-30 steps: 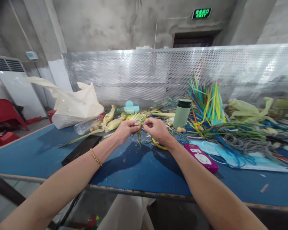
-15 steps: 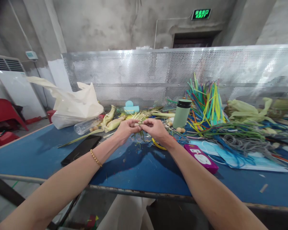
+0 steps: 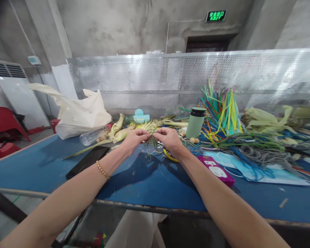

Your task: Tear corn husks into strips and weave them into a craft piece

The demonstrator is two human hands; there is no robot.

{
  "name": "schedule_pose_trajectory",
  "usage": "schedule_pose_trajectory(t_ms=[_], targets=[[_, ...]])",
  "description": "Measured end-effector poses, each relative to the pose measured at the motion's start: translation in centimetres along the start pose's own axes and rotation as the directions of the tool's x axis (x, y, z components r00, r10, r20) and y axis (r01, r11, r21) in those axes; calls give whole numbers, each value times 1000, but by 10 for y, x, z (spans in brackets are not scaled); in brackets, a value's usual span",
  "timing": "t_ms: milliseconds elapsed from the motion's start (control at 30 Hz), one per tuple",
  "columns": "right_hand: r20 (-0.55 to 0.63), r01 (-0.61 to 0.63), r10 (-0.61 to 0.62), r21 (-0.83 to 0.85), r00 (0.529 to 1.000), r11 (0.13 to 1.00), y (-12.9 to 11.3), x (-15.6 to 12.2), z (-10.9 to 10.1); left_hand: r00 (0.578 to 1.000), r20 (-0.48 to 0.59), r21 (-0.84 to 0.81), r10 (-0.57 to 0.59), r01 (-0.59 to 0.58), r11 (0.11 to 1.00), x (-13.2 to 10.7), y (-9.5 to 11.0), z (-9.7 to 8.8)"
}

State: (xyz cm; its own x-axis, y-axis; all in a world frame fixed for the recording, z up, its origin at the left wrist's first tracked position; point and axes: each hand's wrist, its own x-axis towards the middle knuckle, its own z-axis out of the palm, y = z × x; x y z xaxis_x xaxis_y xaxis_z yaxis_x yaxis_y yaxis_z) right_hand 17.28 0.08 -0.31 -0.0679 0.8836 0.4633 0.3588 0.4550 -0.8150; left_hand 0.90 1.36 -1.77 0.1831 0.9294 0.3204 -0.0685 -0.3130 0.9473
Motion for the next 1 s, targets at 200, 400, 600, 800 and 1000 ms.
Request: schedule_pose_trajectory(t_ms=[200,400,600,800,1000], targets=[[46,-105,98,171,994,980,8,3,3,968,4,279,251,-242,930,6,-12,0],[-5,-70,71,79,997,994,2,2,0,983,44,214,178,-183,960,5,-6,-3],[-21,-43,42,-27,999,999,2,2,-3,999,35,36,13,-14,999,1,8,-5],[23,-19,20,-79,1000,997,4,2,-1,995,37,109,89,-92,990,2,1,-2],[42,-38,42,-105,998,994,12,4,0,981,22,283,190,-189,940,6,-9,-1]])
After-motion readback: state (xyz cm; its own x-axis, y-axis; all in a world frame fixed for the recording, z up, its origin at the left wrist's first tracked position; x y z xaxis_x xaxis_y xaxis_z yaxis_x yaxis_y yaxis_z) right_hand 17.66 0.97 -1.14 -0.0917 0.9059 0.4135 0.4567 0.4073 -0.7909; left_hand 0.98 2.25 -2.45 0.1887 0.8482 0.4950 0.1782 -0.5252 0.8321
